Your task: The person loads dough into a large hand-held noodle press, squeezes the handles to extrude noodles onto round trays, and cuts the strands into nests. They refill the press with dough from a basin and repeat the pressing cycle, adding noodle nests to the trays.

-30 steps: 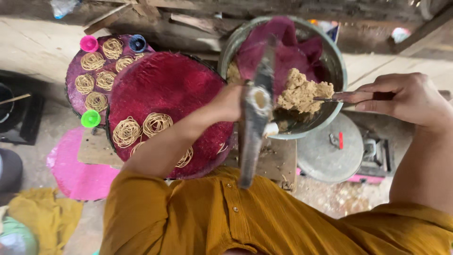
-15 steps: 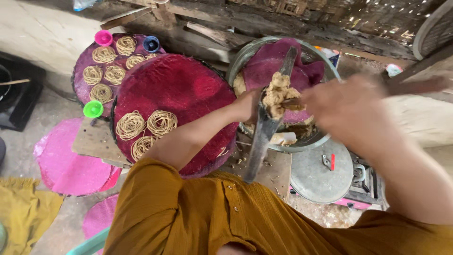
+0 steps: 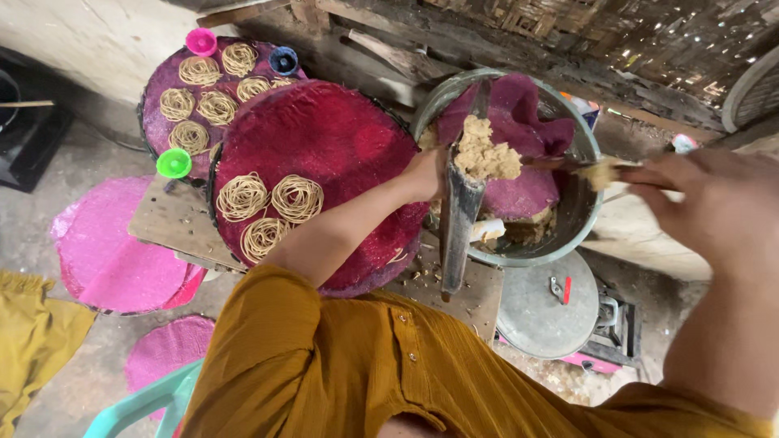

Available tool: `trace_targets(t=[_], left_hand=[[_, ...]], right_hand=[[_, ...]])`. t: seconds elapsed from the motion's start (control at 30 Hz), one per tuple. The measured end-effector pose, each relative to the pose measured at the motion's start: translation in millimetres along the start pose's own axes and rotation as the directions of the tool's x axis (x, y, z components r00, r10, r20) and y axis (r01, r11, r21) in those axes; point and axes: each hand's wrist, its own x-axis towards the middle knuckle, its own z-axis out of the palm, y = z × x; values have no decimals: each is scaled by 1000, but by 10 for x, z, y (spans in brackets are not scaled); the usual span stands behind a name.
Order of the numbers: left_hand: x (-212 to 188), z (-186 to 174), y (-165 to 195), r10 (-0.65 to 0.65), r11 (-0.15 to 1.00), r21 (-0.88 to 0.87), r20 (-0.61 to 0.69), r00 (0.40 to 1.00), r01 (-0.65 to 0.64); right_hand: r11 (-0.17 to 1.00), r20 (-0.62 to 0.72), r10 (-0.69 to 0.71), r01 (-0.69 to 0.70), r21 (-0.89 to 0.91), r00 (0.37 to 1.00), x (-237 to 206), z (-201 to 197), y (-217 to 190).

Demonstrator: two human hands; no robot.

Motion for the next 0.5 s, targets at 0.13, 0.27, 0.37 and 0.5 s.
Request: trace_targets(t=[0.13,0.27,0.37,0.5], left_hand=[[29,16,102,-4,1000,30,98,995,1],[-17,-45,259,-37,991,131,193,980,11],[-32,-61,401,-46,986,168,258,965,2],[-36,-10,474,-89,996,23,227,970,86]], right_hand=[[987,20,-88,90,-132,996,75,55,-20],[982,36,-128,132,-131,991,193,62,-134],[968,115,-161,179,-175,980,304,210,-335],[925,28,-339,338,-175,940,520,496,-675]])
